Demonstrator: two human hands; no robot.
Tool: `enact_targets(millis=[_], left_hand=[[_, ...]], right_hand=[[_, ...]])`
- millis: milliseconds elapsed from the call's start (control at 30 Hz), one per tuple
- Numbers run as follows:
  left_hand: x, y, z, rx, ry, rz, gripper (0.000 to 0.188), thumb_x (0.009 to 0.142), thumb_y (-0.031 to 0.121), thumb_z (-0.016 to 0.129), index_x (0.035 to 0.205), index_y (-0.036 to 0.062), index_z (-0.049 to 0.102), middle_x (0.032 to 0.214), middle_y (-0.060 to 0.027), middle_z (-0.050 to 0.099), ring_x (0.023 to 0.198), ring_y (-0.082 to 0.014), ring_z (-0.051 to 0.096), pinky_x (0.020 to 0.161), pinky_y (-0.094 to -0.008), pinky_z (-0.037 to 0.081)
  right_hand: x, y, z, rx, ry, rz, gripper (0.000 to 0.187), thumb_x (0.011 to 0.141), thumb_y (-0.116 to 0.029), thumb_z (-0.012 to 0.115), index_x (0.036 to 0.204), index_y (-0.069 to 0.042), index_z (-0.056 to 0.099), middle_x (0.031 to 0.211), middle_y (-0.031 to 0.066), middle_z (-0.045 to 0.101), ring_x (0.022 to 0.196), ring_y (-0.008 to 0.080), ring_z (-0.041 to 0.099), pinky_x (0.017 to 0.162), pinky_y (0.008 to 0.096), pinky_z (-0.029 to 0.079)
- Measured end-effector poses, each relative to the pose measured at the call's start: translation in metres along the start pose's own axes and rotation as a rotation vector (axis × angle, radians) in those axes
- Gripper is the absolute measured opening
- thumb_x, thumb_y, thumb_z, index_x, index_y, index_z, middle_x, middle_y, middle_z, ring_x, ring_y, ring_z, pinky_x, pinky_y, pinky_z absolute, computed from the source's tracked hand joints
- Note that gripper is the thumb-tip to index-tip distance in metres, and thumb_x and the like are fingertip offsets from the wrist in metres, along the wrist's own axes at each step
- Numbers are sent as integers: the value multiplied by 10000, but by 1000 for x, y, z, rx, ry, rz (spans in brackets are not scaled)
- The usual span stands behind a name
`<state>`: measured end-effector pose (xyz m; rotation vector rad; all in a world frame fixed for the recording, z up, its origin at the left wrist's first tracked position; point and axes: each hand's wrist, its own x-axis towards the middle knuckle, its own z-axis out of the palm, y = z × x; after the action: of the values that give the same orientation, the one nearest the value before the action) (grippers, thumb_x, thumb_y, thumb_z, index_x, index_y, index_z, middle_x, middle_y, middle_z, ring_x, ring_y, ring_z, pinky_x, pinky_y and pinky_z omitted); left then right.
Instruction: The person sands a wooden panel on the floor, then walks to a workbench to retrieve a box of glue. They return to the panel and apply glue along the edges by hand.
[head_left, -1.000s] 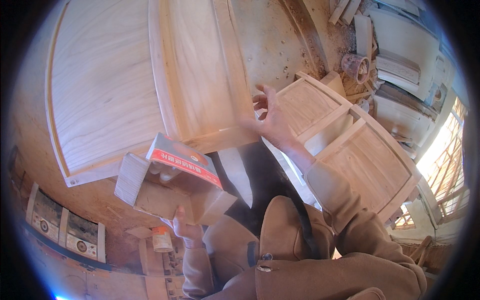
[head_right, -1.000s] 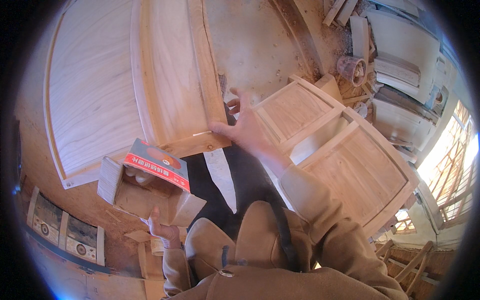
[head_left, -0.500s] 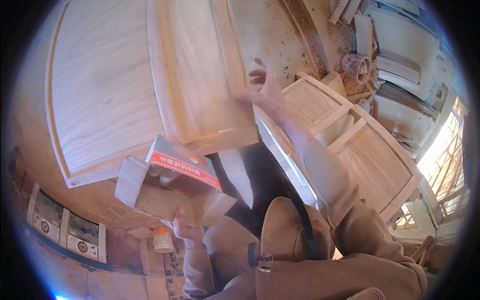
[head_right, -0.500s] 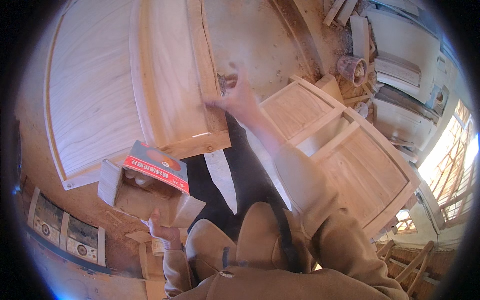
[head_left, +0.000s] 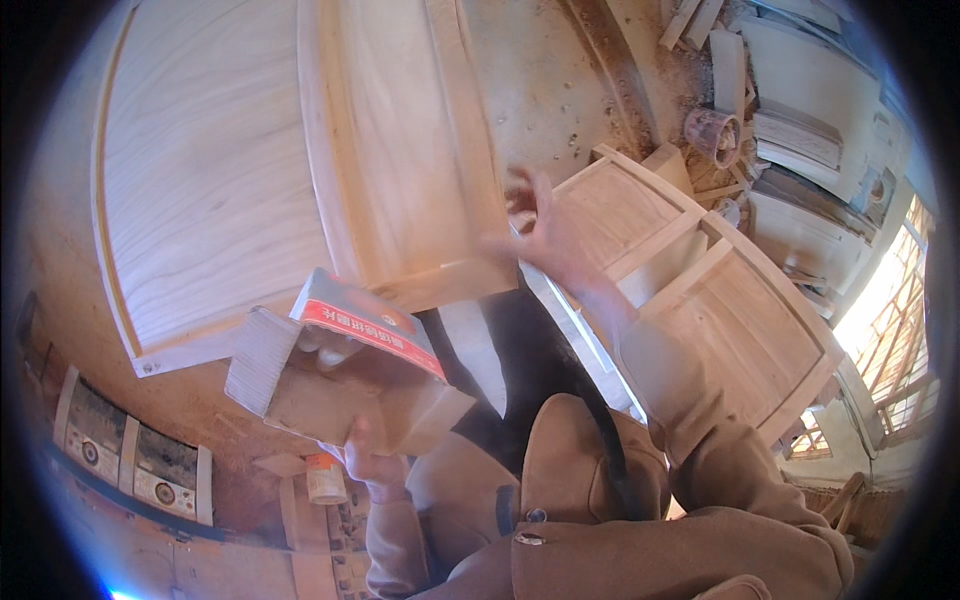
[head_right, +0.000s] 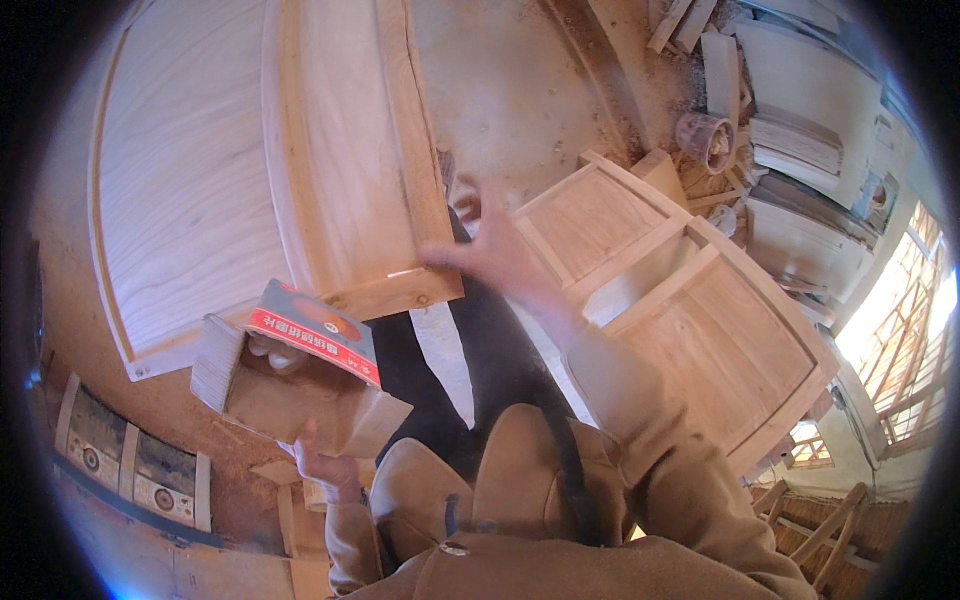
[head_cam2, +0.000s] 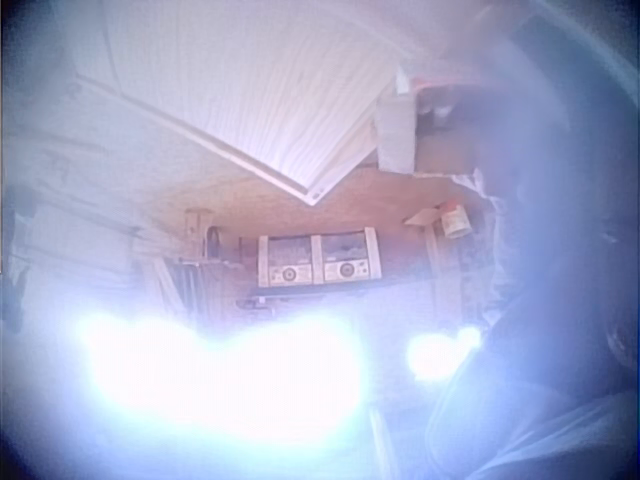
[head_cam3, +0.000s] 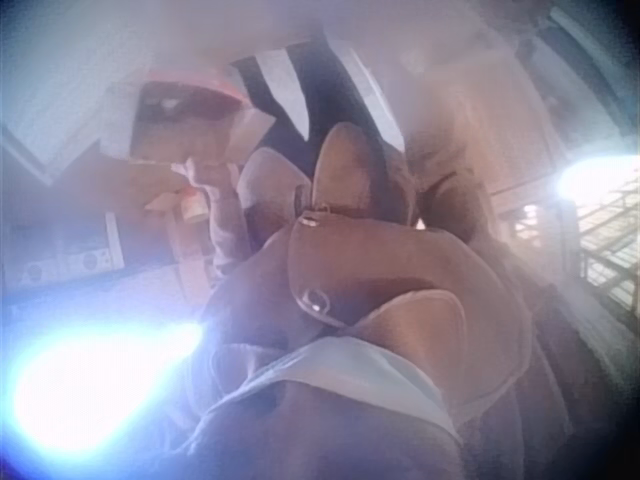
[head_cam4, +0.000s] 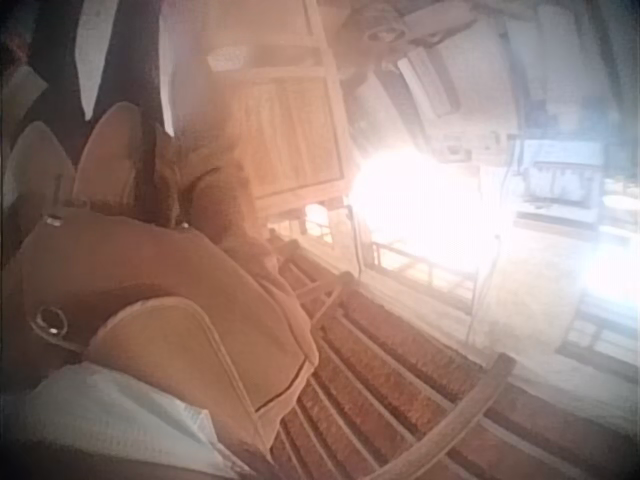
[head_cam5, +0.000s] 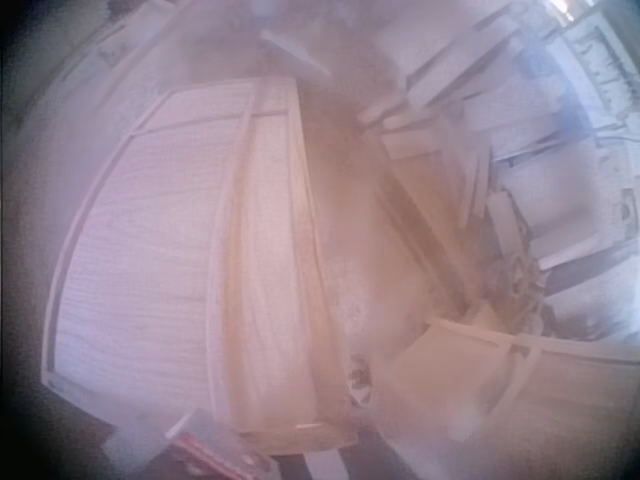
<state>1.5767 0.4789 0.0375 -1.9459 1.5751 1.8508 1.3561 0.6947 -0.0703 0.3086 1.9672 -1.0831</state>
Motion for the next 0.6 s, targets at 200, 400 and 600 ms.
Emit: enact_targets(millis=[200,400,600], left_hand=[[9,1,0,683,-68,797,422,862,141,567,1240,-38,512,1265,-174,455,1211,-292,435,1009,-433,391],[14,-10,10,679,-36,771,357,890,99,557,1224,-23,529,1246,-184,451,1204,-329,418,1013,-454,361],[13,-12,10,610,-105,512,371,918,167,562,1250,12,505,1288,-246,421,1196,-413,394,995,-493,336]], right_hand=[[-63,-31,11,-86,215,-264,647,692,-186,810,1243,-55,499,1035,83,567,889,183,537,759,305,446],[-87,-109,30,-332,-7,-912,274,633,-72,671,904,-50,640,843,87,592,777,228,570,610,319,489],[-75,-142,89,-835,-405,-678,129,689,-118,631,766,-18,661,772,123,631,666,234,631,537,329,491]])
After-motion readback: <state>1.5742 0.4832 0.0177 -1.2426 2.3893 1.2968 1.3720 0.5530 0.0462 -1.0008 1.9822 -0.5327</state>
